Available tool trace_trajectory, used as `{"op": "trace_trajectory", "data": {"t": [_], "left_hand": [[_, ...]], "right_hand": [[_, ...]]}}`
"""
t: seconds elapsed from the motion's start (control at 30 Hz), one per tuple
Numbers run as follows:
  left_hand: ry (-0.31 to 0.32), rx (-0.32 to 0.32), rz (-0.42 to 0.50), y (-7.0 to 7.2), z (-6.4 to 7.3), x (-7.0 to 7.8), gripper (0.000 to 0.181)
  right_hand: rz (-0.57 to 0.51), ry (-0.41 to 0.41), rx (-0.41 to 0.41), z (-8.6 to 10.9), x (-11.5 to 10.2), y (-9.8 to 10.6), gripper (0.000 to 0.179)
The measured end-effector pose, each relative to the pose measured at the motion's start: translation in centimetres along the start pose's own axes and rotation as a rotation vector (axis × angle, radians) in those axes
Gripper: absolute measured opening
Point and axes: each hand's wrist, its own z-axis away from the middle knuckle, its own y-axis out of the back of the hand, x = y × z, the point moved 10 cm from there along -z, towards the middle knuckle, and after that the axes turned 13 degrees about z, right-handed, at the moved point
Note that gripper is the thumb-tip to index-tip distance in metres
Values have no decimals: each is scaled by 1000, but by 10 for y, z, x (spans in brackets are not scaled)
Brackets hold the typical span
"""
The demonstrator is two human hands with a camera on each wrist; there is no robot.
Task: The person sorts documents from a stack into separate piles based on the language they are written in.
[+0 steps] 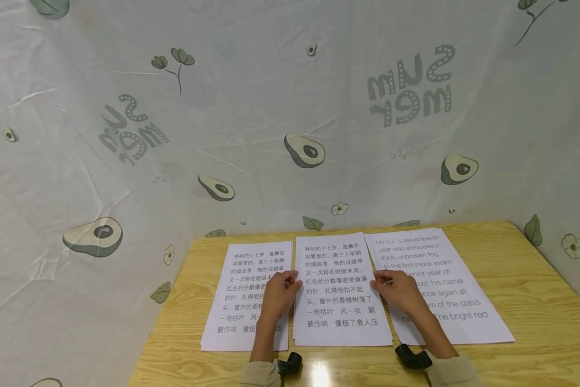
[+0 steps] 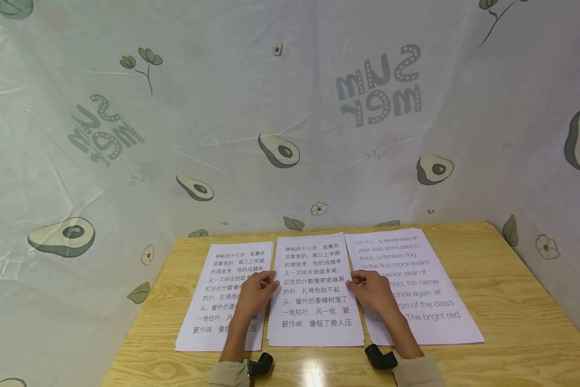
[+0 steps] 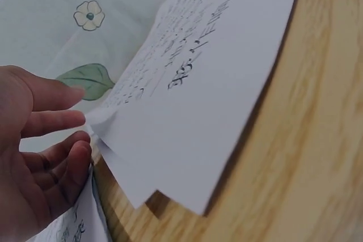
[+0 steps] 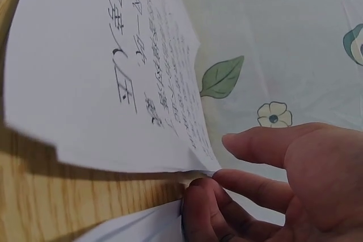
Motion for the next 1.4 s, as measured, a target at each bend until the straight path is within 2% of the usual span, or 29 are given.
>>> {"op": "trace_trajectory", "data": {"t": [0.4, 0.57, 0.93, 1.13, 1.23, 1.4], "left_hand": [[-14, -64, 175, -9, 4, 17, 36], [-24, -82, 180, -15, 6, 20, 39], [-35, -36, 158, -12, 5, 18, 43], [-51, 8, 149, -2, 2, 20, 45], [-41, 29, 177, 5, 0, 19, 46], [15, 54, 228, 13, -2, 12, 47]], "right_hand": [[-53, 32, 33, 4, -17, 10, 43], [-79, 31, 24, 5, -18, 8, 43], [-88, 37, 14, 3, -18, 12, 44], [-96, 22, 13, 2, -17, 15, 46], [-115, 11, 3, 1, -16, 16, 47], [-152, -10, -12, 2, -15, 17, 48]]}}
